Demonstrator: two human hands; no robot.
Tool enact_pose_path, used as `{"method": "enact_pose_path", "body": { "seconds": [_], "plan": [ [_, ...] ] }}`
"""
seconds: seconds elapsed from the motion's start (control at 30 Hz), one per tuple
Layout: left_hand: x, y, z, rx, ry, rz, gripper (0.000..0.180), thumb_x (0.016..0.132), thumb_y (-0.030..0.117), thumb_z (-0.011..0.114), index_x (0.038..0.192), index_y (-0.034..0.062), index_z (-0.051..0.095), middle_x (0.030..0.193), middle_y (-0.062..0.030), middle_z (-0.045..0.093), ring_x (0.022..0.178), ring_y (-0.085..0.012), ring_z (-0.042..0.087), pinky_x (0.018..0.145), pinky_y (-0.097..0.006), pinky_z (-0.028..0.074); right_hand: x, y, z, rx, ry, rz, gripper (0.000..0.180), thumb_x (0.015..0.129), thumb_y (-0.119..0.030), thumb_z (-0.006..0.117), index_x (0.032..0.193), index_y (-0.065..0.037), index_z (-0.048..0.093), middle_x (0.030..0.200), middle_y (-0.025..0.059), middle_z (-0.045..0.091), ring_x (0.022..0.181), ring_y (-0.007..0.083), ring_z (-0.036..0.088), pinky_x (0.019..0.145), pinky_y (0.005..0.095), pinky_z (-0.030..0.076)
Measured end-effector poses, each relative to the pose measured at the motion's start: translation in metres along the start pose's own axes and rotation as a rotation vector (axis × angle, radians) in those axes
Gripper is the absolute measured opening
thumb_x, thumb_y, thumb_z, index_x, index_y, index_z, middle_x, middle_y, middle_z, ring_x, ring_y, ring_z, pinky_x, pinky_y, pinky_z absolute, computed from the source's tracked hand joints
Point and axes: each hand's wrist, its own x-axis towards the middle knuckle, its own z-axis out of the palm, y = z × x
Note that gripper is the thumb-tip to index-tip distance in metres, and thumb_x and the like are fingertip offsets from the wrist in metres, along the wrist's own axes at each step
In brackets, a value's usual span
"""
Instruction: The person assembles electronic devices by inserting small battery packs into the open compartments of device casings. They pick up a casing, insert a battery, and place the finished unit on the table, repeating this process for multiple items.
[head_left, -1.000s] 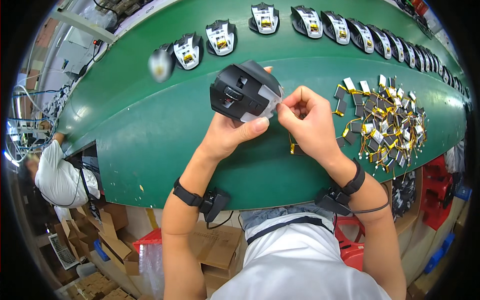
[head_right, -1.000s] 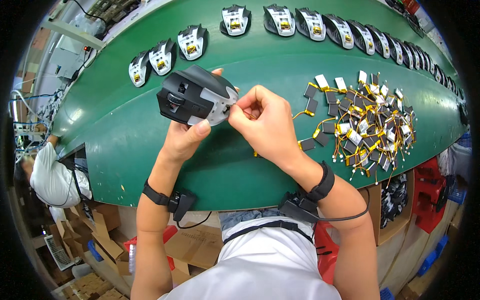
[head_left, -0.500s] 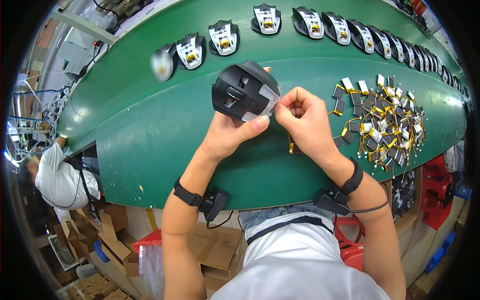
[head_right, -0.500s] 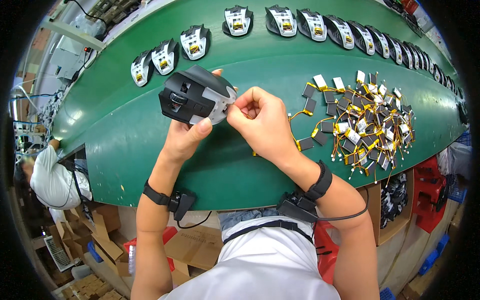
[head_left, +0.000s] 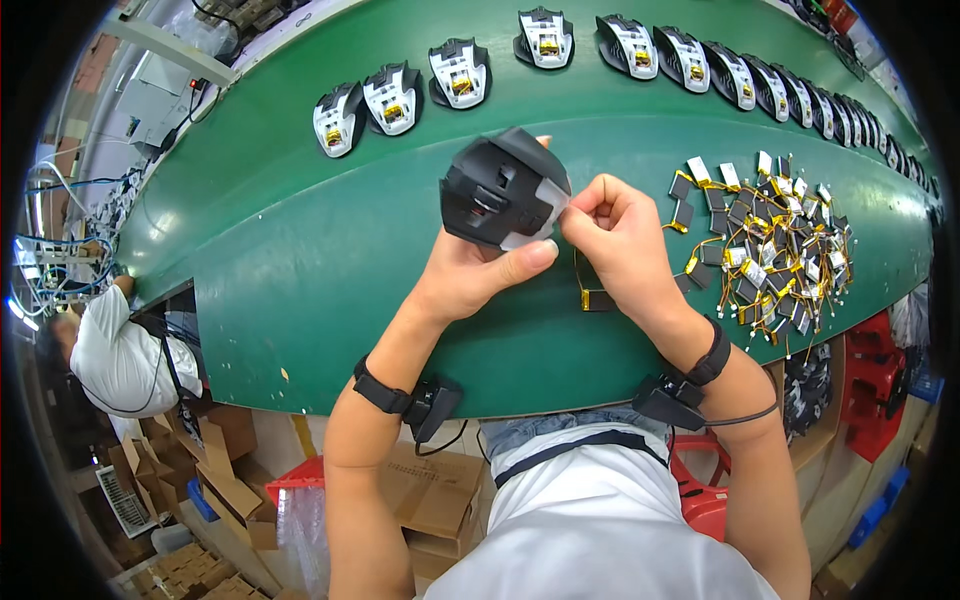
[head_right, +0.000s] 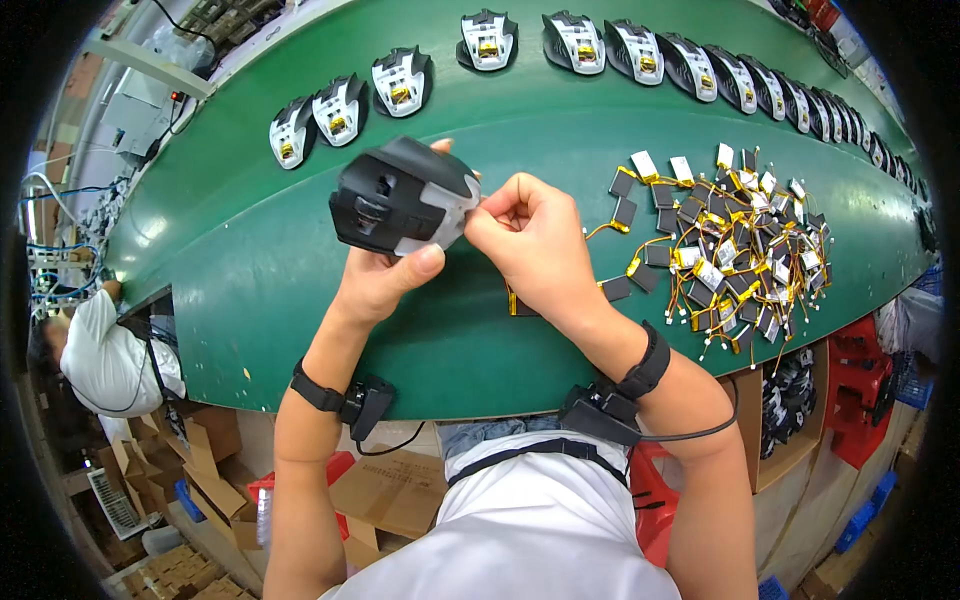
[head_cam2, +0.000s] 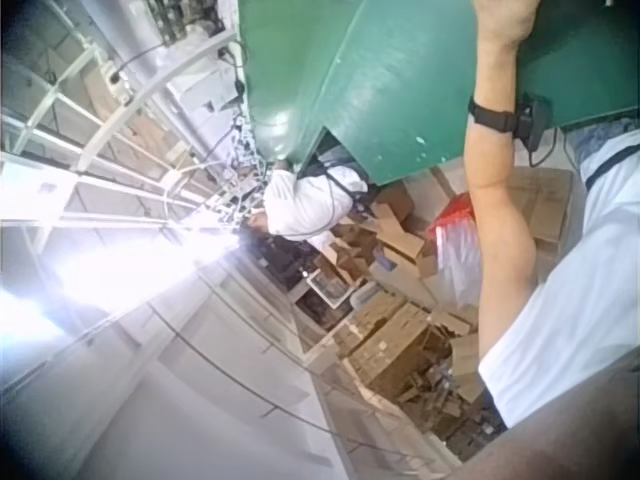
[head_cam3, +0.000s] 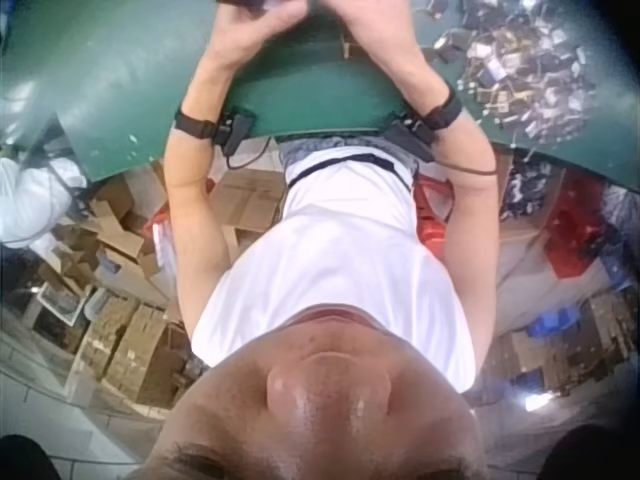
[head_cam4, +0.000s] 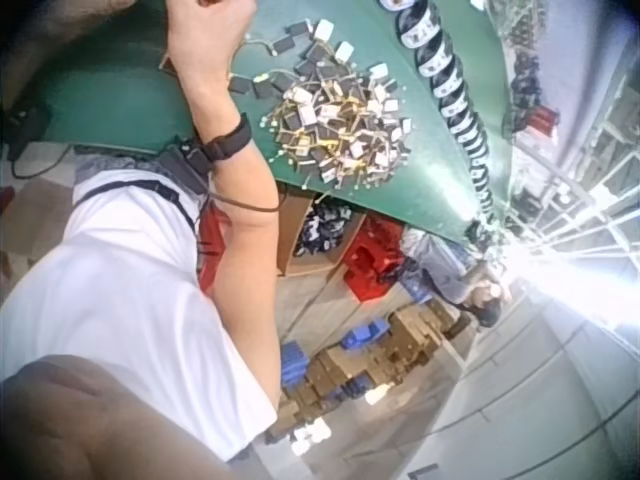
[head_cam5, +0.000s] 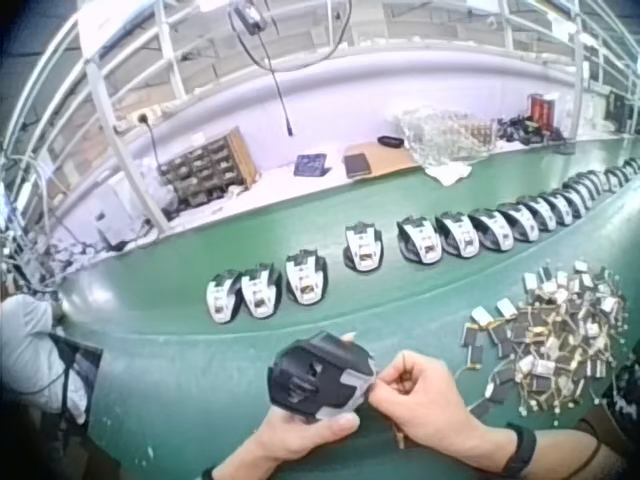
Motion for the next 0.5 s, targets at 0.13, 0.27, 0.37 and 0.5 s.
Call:
{"method": "enact_pose_path", "body": {
  "seconds": [0.13,0.27,0.37,0.5],
  "plan": [
    [0.0018,0.0015,-0.0027,0.073,-0.051,0.004,0.082,0.079,0.013,0.080,0.146,0.0039,0.034,0.141,-0.0089,0.046,0.126,-0.0177,0.048,0.106,-0.036,0.039,0.0002,-0.0019,0.0001,0.047,-0.006,0.044,0.011,0.082,-0.006,0.067,0.080,-0.002,0.057,0.071,-0.0021,0.057,0.061,0.0019,0.047,0.053,0.0191,0.037],
    [0.0005,0.0003,0.0016,0.026,0.033,-0.007,0.083,0.078,0.023,0.077,0.145,0.0014,0.033,0.139,-0.0142,0.048,0.127,-0.0261,0.050,0.110,-0.042,0.037,-0.0009,0.0047,0.0021,0.120,-0.021,0.043,0.010,0.084,-0.005,0.066,0.083,-0.001,0.058,0.074,-0.0013,0.058,0.063,0.0018,0.049,0.055,0.0184,0.039],
    [0.0003,0.0005,-0.0011,0.070,0.042,-0.004,0.082,0.081,0.028,0.075,0.146,0.0017,0.032,0.143,-0.0136,0.044,0.129,-0.0273,0.048,0.110,-0.044,0.036,-0.0016,0.0027,0.0023,0.064,-0.031,0.019,0.011,0.086,-0.006,0.067,0.086,0.000,0.058,0.077,0.0003,0.061,0.066,0.0021,0.053,0.057,0.0182,0.042],
    [0.0016,0.0008,-0.0024,-0.074,0.077,0.028,0.078,0.081,0.023,0.076,0.145,0.0011,0.035,0.138,-0.0108,0.048,0.124,-0.0200,0.050,0.106,-0.037,0.039,-0.0020,-0.0007,0.0061,0.036,0.009,-0.042,0.017,0.088,-0.010,0.069,0.095,0.001,0.057,0.080,0.0022,0.063,0.068,0.0029,0.056,0.059,0.0183,0.044]
  ]
}}
